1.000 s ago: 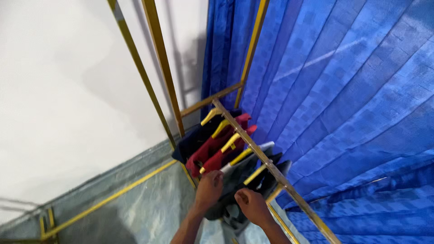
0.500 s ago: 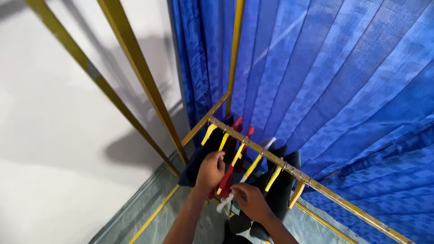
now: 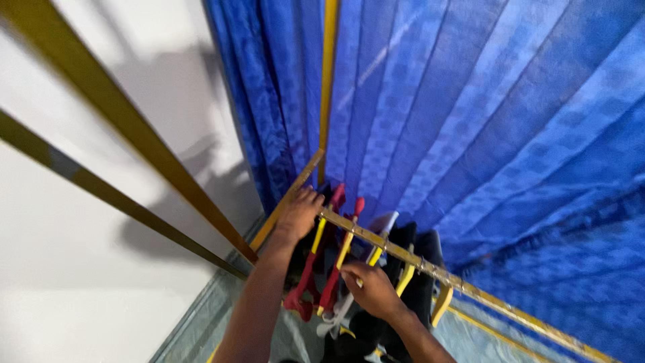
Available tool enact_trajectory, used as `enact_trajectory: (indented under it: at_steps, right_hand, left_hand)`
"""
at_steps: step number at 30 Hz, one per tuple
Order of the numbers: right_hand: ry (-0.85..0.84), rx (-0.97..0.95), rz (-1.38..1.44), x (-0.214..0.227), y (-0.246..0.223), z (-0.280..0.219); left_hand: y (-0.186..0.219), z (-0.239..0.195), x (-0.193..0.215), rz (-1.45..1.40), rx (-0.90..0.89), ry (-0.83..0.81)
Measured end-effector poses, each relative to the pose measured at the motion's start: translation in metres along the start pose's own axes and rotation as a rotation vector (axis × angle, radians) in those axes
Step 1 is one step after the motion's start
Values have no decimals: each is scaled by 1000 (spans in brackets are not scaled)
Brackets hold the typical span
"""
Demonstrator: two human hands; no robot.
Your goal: The person picks up shirts from a pile on the floor, places each on a yellow hanger, and hangs them on a gold clothing rack. The person repeats this process for several shirts of different colors.
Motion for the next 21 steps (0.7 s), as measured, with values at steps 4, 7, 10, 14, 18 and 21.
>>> enact_trajectory:
  at_steps: [4,7,10,14,18,21]
  right_hand:
    - [-66,-64,-29,6,-1,15]
    - [-84,-154,-50,4,-5,28]
    - [-26,-92,-71,4,-6,33]
    - [-28,-145,-70,-2,-2,43]
    - [59,-98,-113,-5,2,60]
    - [142,66,-267,-5,1,73]
  left_hand:
    - [-10,16,-13,-179,-47,-172]
    - [-2,12,-17,-149,-54,-83]
    - [-6,14,-25,-77,-82,69]
    - [-16,12,-39,-36,-114,152]
    - [-21,15,-51,-23,-105,181]
    - [-22,16,-55,-93,-134,213]
Point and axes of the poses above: each hand's wrist, its own z-axis towards the middle knuckle, its own x-axis out of the back of the hand, y = z × x, the point moved 1 cm from there along z, towards the middle knuckle, and after that the axes turned 1 degree about z, right-handed, at the moved point
